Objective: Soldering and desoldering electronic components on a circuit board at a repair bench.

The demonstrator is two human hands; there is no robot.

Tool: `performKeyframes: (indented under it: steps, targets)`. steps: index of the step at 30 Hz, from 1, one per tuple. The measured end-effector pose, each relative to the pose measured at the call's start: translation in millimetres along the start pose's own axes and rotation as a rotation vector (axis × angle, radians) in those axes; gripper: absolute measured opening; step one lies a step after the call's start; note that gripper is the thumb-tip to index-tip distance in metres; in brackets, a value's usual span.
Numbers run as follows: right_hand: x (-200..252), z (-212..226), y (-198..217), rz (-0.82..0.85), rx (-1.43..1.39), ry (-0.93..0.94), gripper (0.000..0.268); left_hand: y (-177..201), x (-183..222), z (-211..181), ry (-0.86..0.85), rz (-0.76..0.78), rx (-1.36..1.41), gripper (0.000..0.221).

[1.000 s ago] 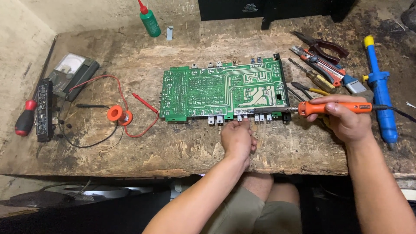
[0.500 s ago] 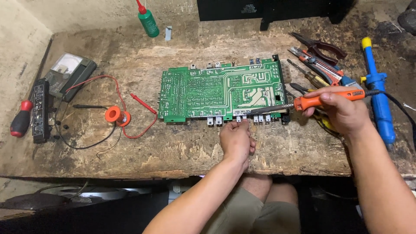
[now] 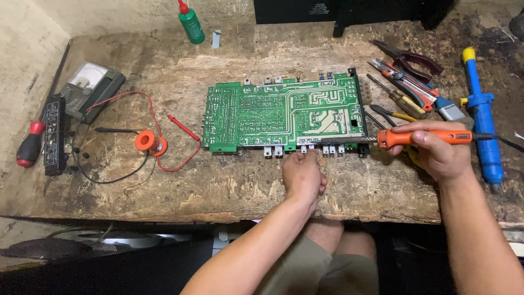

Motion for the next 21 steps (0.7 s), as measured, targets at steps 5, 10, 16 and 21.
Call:
performKeyframes:
  steps: [5, 10, 16, 21]
  targets:
    - [2.0, 2.8, -0.5, 0.010, 0.010, -0.005, 0.028, -1.3, 2.0, -1.2, -0.021, -0.004, 0.015, 0.025]
    - [1.5, 5.2, -1.5, 0.020, 0.041, 0.036, 0.027, -2.3, 3.9, -4.5, -0.011, -0.038, -0.025, 0.029]
    - [2.6, 4.1, -0.5, 0.029, 0.038, 0.025, 0.028, -2.6, 6.0, -5.3, 0.045, -0.045, -0.002, 0.033]
    - [3.2, 4.9, -4.4, 0.037, 0.039, 0.023, 0.029, -2.9, 1.4, -1.5, 0.030, -0.022, 0.009, 0.042]
Point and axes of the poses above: each hand's wrist, its own x-axis away from the middle knuckle, its own y-axis out of the back of the hand, z = x × y, the point moved 3 cm from there along -x, towards the middle knuckle, and after that the axes turned 3 degrees about y, right-handed, at the moved point
